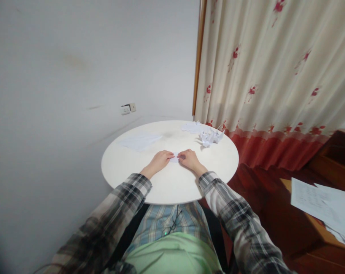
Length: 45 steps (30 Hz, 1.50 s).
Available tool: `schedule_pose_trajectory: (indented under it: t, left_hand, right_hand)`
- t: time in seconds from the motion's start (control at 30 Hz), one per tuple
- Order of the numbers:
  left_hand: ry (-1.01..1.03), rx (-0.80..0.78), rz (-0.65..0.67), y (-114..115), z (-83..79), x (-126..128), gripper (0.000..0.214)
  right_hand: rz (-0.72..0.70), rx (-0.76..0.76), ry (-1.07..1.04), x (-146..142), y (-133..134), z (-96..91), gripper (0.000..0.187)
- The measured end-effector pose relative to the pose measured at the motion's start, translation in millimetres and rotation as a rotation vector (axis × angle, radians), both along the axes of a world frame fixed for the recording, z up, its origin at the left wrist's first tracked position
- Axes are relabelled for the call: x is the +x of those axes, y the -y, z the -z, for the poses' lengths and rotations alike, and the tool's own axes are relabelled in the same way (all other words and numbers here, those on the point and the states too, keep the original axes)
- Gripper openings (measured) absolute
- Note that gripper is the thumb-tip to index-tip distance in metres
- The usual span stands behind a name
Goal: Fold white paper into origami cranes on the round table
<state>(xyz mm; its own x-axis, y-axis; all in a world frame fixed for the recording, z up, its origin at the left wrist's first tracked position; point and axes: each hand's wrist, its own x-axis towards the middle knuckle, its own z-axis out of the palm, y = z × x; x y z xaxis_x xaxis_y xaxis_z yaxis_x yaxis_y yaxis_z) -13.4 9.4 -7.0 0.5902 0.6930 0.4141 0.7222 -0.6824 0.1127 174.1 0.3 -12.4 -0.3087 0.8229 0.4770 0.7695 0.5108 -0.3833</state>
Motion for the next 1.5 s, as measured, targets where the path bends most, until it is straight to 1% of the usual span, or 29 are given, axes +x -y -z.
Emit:
schedule_pose_trajectory:
  t: [0.1, 0.23, 0.4, 0.57, 0.73, 0.83, 0.97, 1.13, 1.33, 1.5]
  left_hand:
    - [0.006, -0.026, -0.009, 1, 0.7, 1, 0.038]
    - [-0.016, -0.074, -0.012, 2, 1.9, 1, 0.045]
    - [-0.037, -0.088, -0.025, 3, 4.4, 3, 0.042]
    - [-0.082, -0.142, -0.055, 2, 5.5, 5, 0.042]
    - [-0.102, -0.168, -0.036, -2, 8.0, 6, 0.042]
    - [-0.083, -0.157, -0.034, -5, 10.4, 5, 0.042]
    - [-0.047, -0.170, -0.015, -7, 12.0, 3, 0.043]
    - [0.023, -0.171, 0.023, -12, 13.5, -2, 0.040]
    - [0.124, -0.170, 0.032, -17, 15.5, -3, 0.037]
    - [0.183, -0.161, 0.012, -15, 11.8, -3, 0.035]
  right_hand:
    - [0.027, 0.012, 0.018, -1, 2, -2.1, 0.018]
    - [-0.014, -0.013, -0.002, -2, 2, -1.9, 0.017]
    - [-0.052, -0.049, -0.055, -2, 2, -0.2, 0.019]
    - [-0.019, -0.066, -0.035, 0, 3, -0.2, 0.021]
    - [-0.007, -0.077, -0.017, -1, 1, 0.1, 0.022]
    - [-0.016, -0.078, -0.017, -1, 1, 0.3, 0.023]
    - [-0.077, -0.085, -0.058, -1, 2, 0.6, 0.025]
    - [-0.126, -0.069, -0.096, 1, -1, 3.7, 0.023]
    - [-0.138, -0.058, -0.116, 1, -4, 5.8, 0.021]
    - [-0.136, -0.081, -0.123, 1, -5, 4.9, 0.023]
